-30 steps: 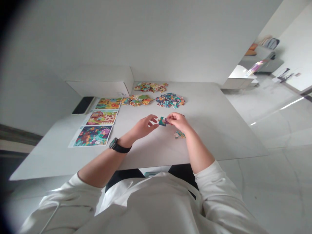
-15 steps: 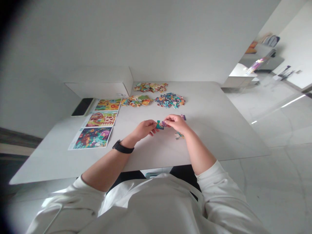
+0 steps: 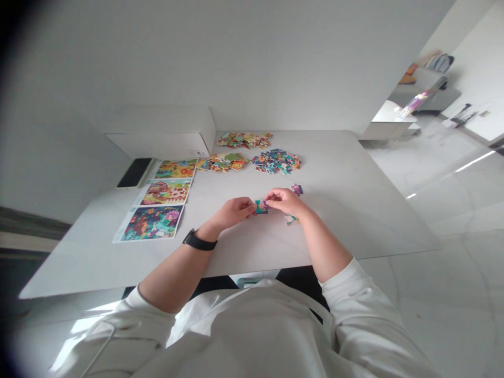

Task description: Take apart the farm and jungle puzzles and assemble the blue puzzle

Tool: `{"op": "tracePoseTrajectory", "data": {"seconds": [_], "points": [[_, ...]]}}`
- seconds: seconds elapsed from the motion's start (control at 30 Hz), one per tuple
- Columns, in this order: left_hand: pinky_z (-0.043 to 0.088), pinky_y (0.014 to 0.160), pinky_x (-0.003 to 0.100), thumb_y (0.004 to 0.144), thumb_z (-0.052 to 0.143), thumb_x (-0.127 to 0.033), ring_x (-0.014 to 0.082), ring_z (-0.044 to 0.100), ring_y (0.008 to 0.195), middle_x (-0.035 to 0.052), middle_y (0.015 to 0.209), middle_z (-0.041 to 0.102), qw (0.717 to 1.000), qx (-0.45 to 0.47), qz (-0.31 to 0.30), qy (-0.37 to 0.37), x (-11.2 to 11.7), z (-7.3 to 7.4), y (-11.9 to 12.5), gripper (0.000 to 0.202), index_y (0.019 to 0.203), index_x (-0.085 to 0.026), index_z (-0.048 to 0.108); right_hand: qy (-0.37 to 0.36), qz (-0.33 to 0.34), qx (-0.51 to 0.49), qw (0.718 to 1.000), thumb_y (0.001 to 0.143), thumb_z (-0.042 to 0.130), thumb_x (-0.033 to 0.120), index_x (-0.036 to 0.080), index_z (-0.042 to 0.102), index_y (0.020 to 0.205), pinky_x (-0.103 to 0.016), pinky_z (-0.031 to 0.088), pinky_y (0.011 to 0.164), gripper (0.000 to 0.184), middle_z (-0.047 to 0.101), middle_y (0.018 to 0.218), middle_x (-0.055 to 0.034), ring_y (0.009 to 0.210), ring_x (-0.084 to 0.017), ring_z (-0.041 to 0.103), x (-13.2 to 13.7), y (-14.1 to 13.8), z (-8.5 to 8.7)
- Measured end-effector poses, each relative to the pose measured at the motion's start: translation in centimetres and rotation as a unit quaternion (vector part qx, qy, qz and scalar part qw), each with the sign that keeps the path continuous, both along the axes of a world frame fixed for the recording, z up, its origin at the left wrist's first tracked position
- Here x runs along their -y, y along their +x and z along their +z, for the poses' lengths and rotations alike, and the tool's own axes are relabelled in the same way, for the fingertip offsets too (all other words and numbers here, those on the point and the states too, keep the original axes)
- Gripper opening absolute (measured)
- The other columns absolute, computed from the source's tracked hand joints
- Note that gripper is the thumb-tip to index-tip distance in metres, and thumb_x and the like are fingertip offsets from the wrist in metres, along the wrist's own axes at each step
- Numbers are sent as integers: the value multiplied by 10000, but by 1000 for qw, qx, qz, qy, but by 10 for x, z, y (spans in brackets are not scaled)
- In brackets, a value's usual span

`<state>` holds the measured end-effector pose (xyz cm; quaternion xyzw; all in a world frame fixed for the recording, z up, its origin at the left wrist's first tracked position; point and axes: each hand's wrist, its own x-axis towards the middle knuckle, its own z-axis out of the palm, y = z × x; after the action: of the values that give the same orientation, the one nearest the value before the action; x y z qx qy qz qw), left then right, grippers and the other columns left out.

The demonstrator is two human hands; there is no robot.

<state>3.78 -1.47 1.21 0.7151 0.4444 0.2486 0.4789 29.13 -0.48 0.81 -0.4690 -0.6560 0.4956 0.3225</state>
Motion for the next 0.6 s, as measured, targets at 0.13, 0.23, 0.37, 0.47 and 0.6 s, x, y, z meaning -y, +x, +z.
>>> {"op": "tracePoseTrajectory", "data": {"seconds": [0.13, 0.23, 0.37, 0.47, 0.6], "points": [[473, 689, 264, 909, 718, -402, 147, 640, 737, 34, 972, 790, 993, -44, 20, 106, 0, -2, -4, 311, 1156, -217, 752, 30, 40, 66, 997, 813, 785, 385, 248, 785, 922, -320, 553, 721, 176, 758, 808, -1, 769, -190, 686, 5, 1, 0], [487, 728, 273, 882, 758, -351, 157, 650, 775, 40, 1041, 788, 988, -70, -6, 138, 1, -2, -5, 315, 1172, -229, 755, 70, 55, 133, 987, 812, 771, 296, 258, 790, 875, -304, 535, 724, 76, 753, 784, 16, 762, -182, 682, 9, 1, 1], [507, 811, 289, 848, 829, -352, 191, 676, 877, 43, 1043, 771, 977, -91, -74, 175, 3, -2, -3, 279, 1104, -249, 787, 95, 74, 202, 972, 817, 771, 220, 259, 796, 855, -286, 491, 688, 60, 749, 752, 24, 715, -171, 667, 12, -1, 5], [514, 860, 298, 851, 842, -327, 211, 692, 938, 44, 1042, 760, 970, -113, -102, 191, 4, -4, -2, 259, 1098, -265, 798, 126, 90, 238, 959, 816, 800, 208, 251, 794, 835, -286, 471, 700, 47, 751, 790, 9, 744, -177, 667, 13, -2, 9], [517, 901, 306, 891, 817, -296, 227, 699, 1012, 56, 1086, 745, 960, -140, -117, 214, 6, -5, -1, 207, 1095, -268, 807, 172, 122, 251, 945, 806, 892, 291, 226, 784, 824, -293, 469, 769, 127, 736, 865, -23, 842, -200, 676, 12, -4, 11]]}}
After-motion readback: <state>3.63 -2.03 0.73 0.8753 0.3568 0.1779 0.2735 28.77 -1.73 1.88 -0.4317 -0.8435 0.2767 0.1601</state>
